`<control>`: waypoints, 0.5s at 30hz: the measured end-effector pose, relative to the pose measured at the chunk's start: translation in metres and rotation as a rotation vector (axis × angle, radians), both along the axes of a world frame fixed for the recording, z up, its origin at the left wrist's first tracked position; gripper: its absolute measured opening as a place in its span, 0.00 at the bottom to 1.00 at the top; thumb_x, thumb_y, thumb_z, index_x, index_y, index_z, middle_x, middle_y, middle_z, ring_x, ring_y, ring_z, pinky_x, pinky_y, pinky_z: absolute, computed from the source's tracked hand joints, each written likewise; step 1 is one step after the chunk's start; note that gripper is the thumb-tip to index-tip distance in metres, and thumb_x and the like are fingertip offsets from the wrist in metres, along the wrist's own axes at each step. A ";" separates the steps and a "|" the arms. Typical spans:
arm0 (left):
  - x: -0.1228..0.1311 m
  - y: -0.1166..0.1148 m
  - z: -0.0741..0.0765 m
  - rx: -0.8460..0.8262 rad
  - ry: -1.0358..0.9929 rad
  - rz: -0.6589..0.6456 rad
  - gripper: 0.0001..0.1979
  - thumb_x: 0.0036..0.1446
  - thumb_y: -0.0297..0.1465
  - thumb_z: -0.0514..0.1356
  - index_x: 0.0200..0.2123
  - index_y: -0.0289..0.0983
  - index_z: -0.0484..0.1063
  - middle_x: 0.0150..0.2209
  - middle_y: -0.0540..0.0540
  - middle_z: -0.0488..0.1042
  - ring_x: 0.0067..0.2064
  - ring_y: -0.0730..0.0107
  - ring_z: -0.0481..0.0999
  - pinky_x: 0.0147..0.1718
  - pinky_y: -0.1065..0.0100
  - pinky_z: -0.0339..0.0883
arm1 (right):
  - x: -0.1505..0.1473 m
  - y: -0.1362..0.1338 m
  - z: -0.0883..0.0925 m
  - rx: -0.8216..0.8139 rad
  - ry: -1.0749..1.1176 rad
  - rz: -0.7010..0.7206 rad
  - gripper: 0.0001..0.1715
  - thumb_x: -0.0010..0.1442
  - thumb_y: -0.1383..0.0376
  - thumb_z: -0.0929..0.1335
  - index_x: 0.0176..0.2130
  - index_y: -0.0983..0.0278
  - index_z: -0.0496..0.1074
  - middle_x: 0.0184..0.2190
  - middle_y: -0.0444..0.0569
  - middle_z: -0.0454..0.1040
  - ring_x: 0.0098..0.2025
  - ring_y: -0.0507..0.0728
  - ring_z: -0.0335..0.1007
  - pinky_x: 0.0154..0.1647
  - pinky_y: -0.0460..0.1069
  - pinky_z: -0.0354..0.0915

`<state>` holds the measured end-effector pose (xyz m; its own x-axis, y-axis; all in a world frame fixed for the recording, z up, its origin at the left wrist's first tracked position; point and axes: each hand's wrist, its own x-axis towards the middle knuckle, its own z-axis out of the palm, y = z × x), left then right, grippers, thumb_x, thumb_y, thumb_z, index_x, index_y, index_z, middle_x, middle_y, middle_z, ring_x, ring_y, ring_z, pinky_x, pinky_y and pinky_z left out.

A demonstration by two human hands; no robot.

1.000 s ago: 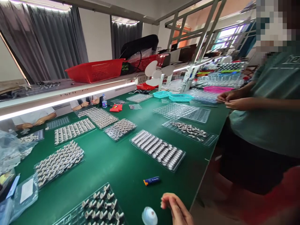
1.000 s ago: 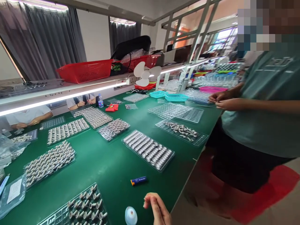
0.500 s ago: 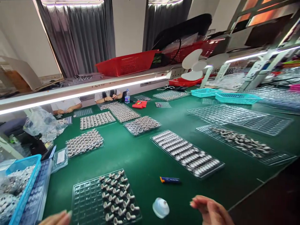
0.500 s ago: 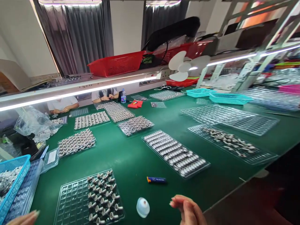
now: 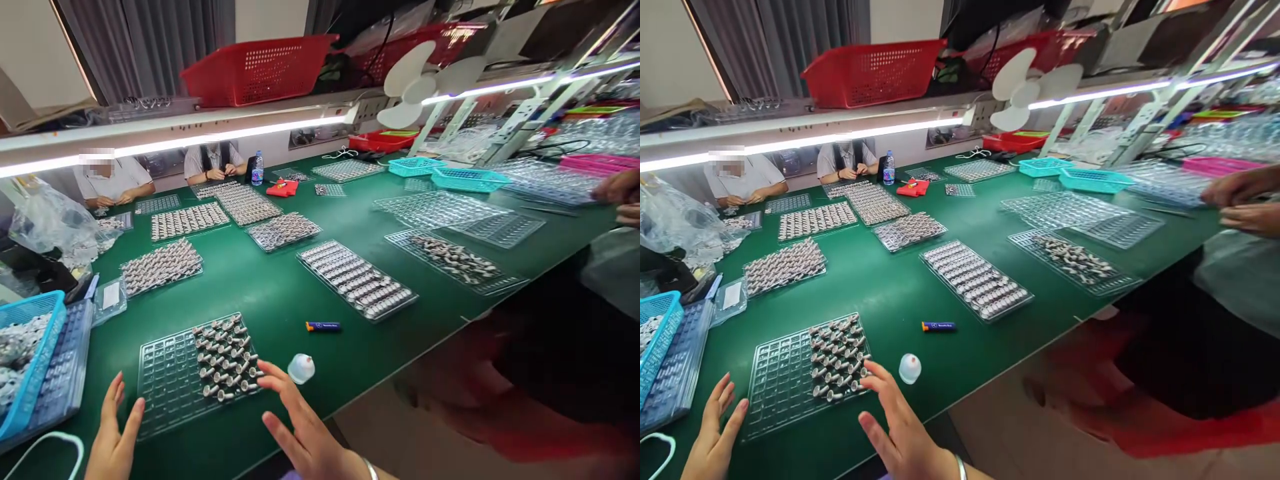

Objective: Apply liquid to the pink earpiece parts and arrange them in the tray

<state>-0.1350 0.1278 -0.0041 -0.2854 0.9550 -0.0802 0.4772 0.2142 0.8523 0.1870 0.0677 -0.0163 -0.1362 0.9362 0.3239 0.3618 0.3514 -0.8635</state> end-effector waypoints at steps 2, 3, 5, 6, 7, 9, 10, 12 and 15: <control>0.003 -0.002 -0.001 -0.019 -0.066 0.016 0.43 0.51 0.57 0.57 0.66 0.45 0.52 0.65 0.37 0.57 0.67 0.45 0.55 0.63 0.43 0.49 | -0.008 0.002 -0.011 -0.156 0.052 -0.072 0.24 0.68 0.58 0.60 0.61 0.59 0.56 0.69 0.57 0.48 0.70 0.62 0.46 0.68 0.60 0.52; 0.004 -0.003 -0.002 -0.009 -0.098 0.023 0.43 0.51 0.57 0.58 0.65 0.45 0.53 0.65 0.37 0.58 0.67 0.45 0.56 0.63 0.43 0.49 | -0.011 0.003 -0.015 -0.231 0.084 -0.094 0.26 0.68 0.56 0.60 0.62 0.59 0.55 0.70 0.57 0.45 0.71 0.62 0.44 0.69 0.61 0.50; 0.008 -0.005 -0.006 0.034 -0.153 0.035 0.42 0.51 0.57 0.58 0.64 0.44 0.55 0.64 0.37 0.59 0.67 0.45 0.55 0.64 0.45 0.49 | -0.015 0.007 -0.022 -0.365 0.147 -0.115 0.31 0.67 0.51 0.60 0.64 0.60 0.53 0.71 0.55 0.43 0.71 0.63 0.41 0.70 0.62 0.45; 0.010 -0.006 -0.008 0.060 -0.173 0.045 0.41 0.51 0.57 0.58 0.64 0.44 0.56 0.64 0.38 0.60 0.67 0.46 0.55 0.64 0.46 0.49 | -0.016 0.010 -0.024 -0.417 0.176 -0.120 0.33 0.67 0.49 0.59 0.65 0.60 0.52 0.70 0.55 0.44 0.71 0.62 0.41 0.70 0.62 0.44; 0.013 -0.006 -0.010 0.085 -0.187 0.056 0.41 0.52 0.56 0.58 0.64 0.44 0.56 0.64 0.38 0.60 0.67 0.46 0.54 0.64 0.46 0.49 | -0.017 0.014 -0.026 -0.456 0.202 -0.126 0.34 0.66 0.48 0.59 0.65 0.60 0.52 0.70 0.54 0.45 0.71 0.62 0.40 0.71 0.62 0.43; 0.017 -0.007 -0.014 0.108 -0.210 0.081 0.40 0.51 0.56 0.59 0.63 0.45 0.58 0.65 0.39 0.59 0.67 0.46 0.54 0.64 0.46 0.49 | -0.018 0.021 -0.029 -0.500 0.249 -0.144 0.37 0.65 0.45 0.60 0.65 0.61 0.53 0.68 0.55 0.50 0.71 0.62 0.42 0.71 0.60 0.43; 0.019 -0.006 -0.016 0.107 -0.219 0.097 0.41 0.51 0.56 0.59 0.63 0.44 0.58 0.64 0.38 0.60 0.67 0.45 0.55 0.64 0.46 0.49 | -0.018 0.025 -0.030 -0.513 0.266 -0.155 0.38 0.64 0.44 0.60 0.64 0.62 0.53 0.67 0.56 0.53 0.70 0.62 0.45 0.70 0.60 0.44; 0.023 -0.004 -0.018 0.098 -0.242 0.129 0.42 0.49 0.56 0.60 0.63 0.43 0.58 0.63 0.37 0.61 0.66 0.44 0.57 0.64 0.46 0.49 | -0.017 0.031 -0.032 -0.539 0.294 -0.182 0.41 0.62 0.42 0.61 0.63 0.62 0.55 0.65 0.57 0.57 0.68 0.63 0.49 0.69 0.59 0.47; 0.025 -0.001 -0.019 0.085 -0.286 0.167 0.41 0.49 0.55 0.60 0.62 0.42 0.59 0.61 0.37 0.64 0.65 0.44 0.59 0.64 0.46 0.49 | -0.016 0.039 -0.030 -0.596 0.352 -0.194 0.45 0.57 0.38 0.62 0.62 0.62 0.58 0.62 0.57 0.60 0.67 0.64 0.51 0.67 0.57 0.50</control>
